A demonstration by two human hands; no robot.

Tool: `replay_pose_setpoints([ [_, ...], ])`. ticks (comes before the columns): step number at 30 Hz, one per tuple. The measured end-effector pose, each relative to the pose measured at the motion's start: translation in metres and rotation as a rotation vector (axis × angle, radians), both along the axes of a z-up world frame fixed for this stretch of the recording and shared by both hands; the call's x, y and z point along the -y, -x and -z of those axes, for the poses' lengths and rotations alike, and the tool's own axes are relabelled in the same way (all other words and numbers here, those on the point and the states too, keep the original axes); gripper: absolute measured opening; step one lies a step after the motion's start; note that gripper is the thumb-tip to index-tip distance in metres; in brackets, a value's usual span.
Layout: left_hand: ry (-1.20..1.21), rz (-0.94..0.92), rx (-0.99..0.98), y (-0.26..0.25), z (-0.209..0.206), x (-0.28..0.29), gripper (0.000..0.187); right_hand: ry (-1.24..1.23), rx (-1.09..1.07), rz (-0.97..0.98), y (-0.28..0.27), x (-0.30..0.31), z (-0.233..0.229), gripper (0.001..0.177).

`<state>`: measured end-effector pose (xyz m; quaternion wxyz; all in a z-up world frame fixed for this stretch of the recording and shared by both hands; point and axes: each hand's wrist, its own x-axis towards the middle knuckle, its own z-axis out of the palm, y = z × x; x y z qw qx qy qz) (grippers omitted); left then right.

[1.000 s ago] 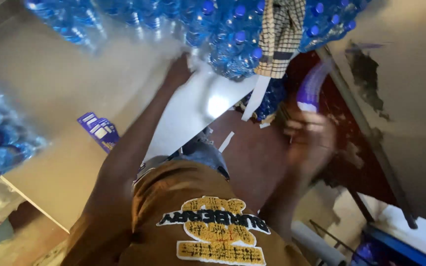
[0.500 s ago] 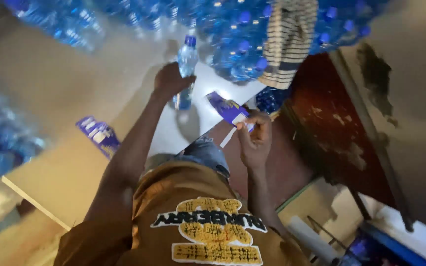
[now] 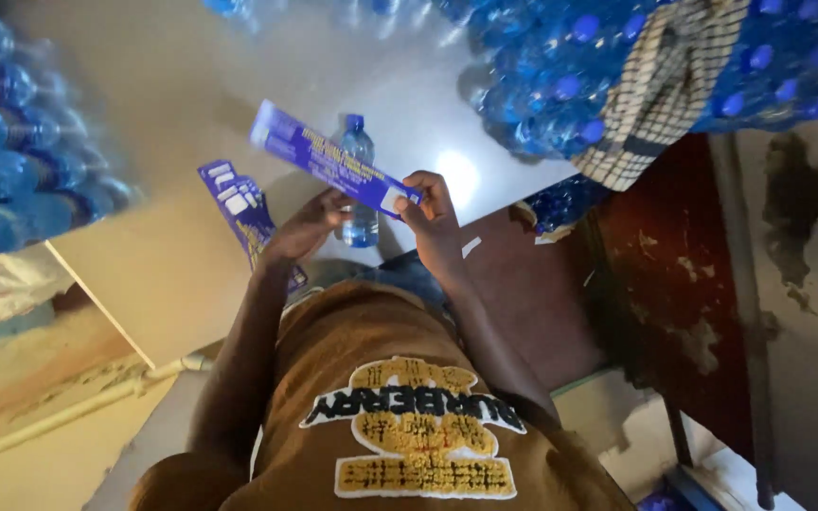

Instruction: Manually peeling and applying brand labels to plastic water bottles in a production environment.

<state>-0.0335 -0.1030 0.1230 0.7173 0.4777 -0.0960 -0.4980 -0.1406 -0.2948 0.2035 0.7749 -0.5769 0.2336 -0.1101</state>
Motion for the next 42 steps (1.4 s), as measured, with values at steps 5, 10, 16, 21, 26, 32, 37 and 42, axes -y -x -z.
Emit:
replay_pose_setpoints([
  [5, -0.146, -0.442, -0.018, 0.025, 0.024, -0.004, 0.036, 0.348, -0.287, -0.100, 0.041, -0.001, 0.055, 0.035],
  [10, -0.453, -0.583, 0.220, 0.047, 0.034, -0.014, 0.021, 0.355, -0.495, -0.046, 0.051, -0.003, 0.081, 0.044],
  [16, -0.482, -0.852, 0.124, 0.050, 0.015, -0.010, 0.018, 0.152, -0.479, -0.005, 0.060, -0.016, 0.134, 0.030],
  [21, -0.499, -0.863, 0.078, 0.042, -0.008, -0.010, 0.023, -0.102, -0.393, 0.100, 0.042, -0.041, 0.117, 0.033],
  [26, -0.647, -0.779, 0.085, 0.039, -0.029, -0.017, 0.017, -0.260, -0.382, 0.231, 0.053, -0.053, 0.159, 0.024],
  [32, -0.685, -0.713, 0.069, 0.034, -0.031, -0.015, 0.020, -0.249, -0.415, 0.295, 0.056, -0.059, 0.163, 0.022],
  [37, -0.661, -0.706, 0.094, 0.028, -0.033, -0.014, 0.014, -0.241, -0.432, 0.349, 0.055, -0.062, 0.164, 0.024],
  [42, -0.629, -0.743, 0.133, 0.033, -0.010, -0.029, 0.010, -0.177, -0.455, 0.296, 0.051, -0.060, 0.154, 0.027],
])
